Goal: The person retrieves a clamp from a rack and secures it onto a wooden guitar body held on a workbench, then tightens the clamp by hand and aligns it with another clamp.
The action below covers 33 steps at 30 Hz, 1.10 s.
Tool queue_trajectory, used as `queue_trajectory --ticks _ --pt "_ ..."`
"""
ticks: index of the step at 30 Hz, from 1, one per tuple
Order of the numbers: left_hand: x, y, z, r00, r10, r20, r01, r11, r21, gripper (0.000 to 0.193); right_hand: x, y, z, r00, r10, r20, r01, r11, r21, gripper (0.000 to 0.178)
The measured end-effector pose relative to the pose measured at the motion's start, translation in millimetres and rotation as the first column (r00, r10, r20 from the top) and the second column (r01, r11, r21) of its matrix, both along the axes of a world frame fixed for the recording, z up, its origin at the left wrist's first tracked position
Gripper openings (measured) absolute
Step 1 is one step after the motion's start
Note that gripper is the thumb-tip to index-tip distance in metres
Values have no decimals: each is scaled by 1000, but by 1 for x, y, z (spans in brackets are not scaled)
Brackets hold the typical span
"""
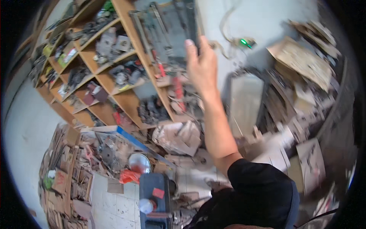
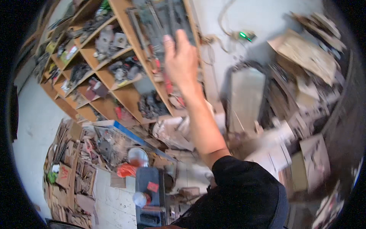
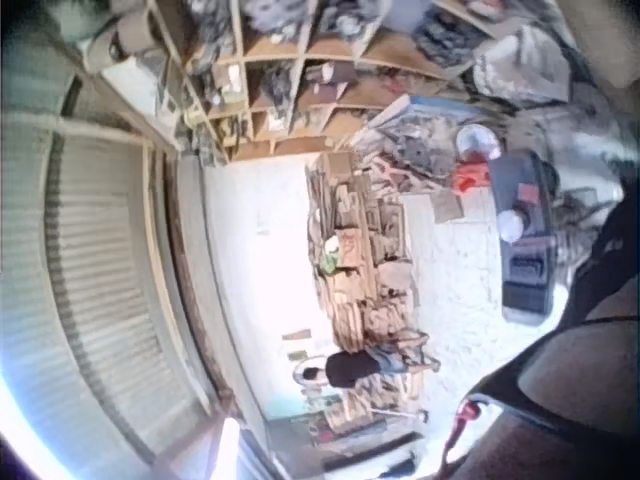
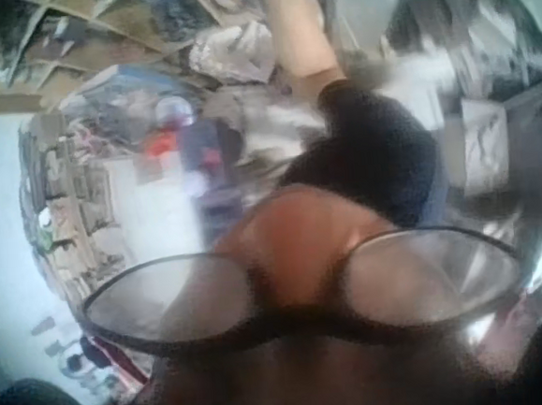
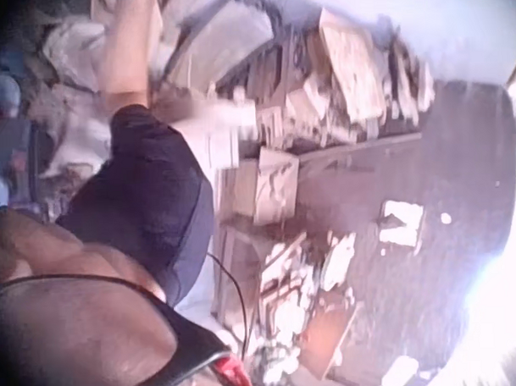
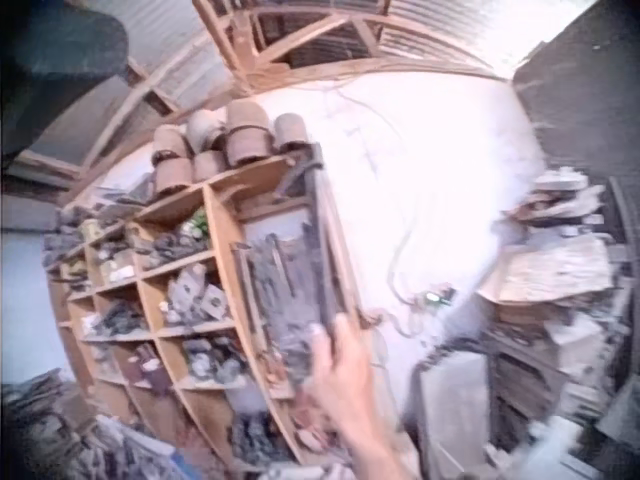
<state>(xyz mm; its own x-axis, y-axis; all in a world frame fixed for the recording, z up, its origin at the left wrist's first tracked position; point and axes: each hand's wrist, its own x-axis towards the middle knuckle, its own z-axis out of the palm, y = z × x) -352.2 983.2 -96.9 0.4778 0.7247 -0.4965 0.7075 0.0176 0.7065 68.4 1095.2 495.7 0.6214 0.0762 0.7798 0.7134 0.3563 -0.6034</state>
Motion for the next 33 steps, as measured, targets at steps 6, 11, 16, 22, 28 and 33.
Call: queue_trajectory --ticks 6,11,16,22,28,33 --pt "-39 -87 -2 985 -121 120 134 985 -106 31 -104 -156 -79 805 560 -196 -526 826 203 26" --pt "19 -120 70 900 -216 378 236 972 -6 32 -138 -298 -74 527 800 -286 -727 599 336 26" --pt "97 -167 192 773 -227 592 304 952 -33 25 -136 -449 -78 644 655 -395 -635 746 202 25" --pt "158 -205 291 448 -466 763 217 885 413 13 -169 -641 -85 942 17 -334 -97 969 -225 28" --pt "226 -376 436 -71 -905 420 -196 425 884 45 -241 -818 -77 885 -445 -136 276 738 -615 21" --pt "259 -563 514 -232 -973 -5 -510 117 852 71 -298 -940 -88 834 -550 48 398 540 -742 21"
